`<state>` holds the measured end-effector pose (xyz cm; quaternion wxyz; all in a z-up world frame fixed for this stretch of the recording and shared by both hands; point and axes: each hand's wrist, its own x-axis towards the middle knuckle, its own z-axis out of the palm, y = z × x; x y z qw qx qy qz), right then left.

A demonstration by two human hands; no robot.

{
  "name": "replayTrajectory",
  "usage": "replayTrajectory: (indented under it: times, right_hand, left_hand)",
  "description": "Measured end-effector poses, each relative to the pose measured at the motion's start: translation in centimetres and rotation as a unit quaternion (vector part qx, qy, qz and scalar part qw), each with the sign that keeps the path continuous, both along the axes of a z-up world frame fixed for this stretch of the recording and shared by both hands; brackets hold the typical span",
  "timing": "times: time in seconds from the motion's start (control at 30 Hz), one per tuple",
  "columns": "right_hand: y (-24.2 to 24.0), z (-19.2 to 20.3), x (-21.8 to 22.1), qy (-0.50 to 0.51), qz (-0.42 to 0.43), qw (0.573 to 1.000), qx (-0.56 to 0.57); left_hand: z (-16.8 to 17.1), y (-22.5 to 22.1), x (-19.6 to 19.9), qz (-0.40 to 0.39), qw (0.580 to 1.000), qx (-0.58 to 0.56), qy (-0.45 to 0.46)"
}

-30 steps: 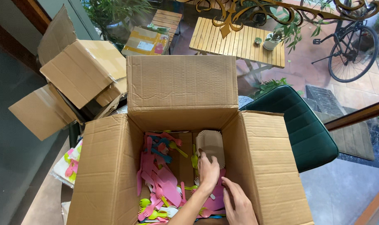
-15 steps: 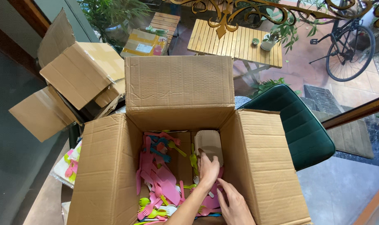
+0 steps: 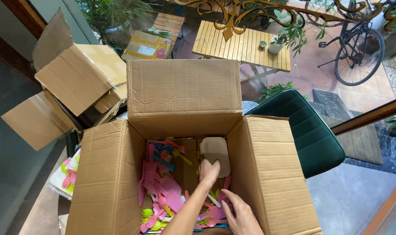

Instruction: The person organizes and sorts various packaging materials from a large box, including paper plates, small plastic bags, and colorful paper scraps.

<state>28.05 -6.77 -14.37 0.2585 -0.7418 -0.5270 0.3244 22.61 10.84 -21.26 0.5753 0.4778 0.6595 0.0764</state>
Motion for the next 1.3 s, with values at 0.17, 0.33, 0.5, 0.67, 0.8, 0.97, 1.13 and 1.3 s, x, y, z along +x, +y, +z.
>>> replayTrajectory:
  times: [0.17, 0.33, 0.5, 0.67, 0.8, 0.97, 1.13, 1.3]
  right_hand:
    - [-0.8, -4.2, 1.1, -0.016, 0.019, 0.999, 0.03]
    - [-0.9, -4.2, 1.0, -0.01, -0.004, 1.0, 0.025]
    - [-0.5, -4.5, 1.0, -0.013, -0.023, 1.0, -0.005]
    - [-0.6, -4.6, 1.5, 0.034, -0.074, 0.996, -0.025]
    - [1.7, 1.7, 0.2, 0.129, -0.195, 0.972, -0.019]
    - [5.6, 12.1, -3.1, 0.355, -0.323, 0.865, -0.147]
    - [7.3, 11.3, -6.3, 0.553, -0.285, 0.781, -0.056]
    - [8.2, 11.6, -8.5, 0.619, -0.238, 0.733, -0.152]
  left_hand:
    - [0.2, 2.6, -0.3, -0.05, 0.991, -0.116, -0.045]
    - [-7.6, 5.6, 0.4, -0.093, 0.992, -0.08, 0.041]
    - [-8.5, 4.1, -0.2, -0.139, 0.986, -0.078, 0.055]
    - [-3.3, 2.9, -2.6, -0.093, 0.996, 0.005, -0.015]
    - [12.1, 1.9, -7.0, -0.065, 0.995, -0.072, -0.002]
    - [15.8, -1.0, -13.1, 0.064, 0.986, -0.035, -0.148]
    - [11.3, -3.7, -17.1, 0.119, 0.956, 0.054, -0.263]
    - [19.3, -5.5, -17.5, 0.213, 0.895, -0.058, -0.387]
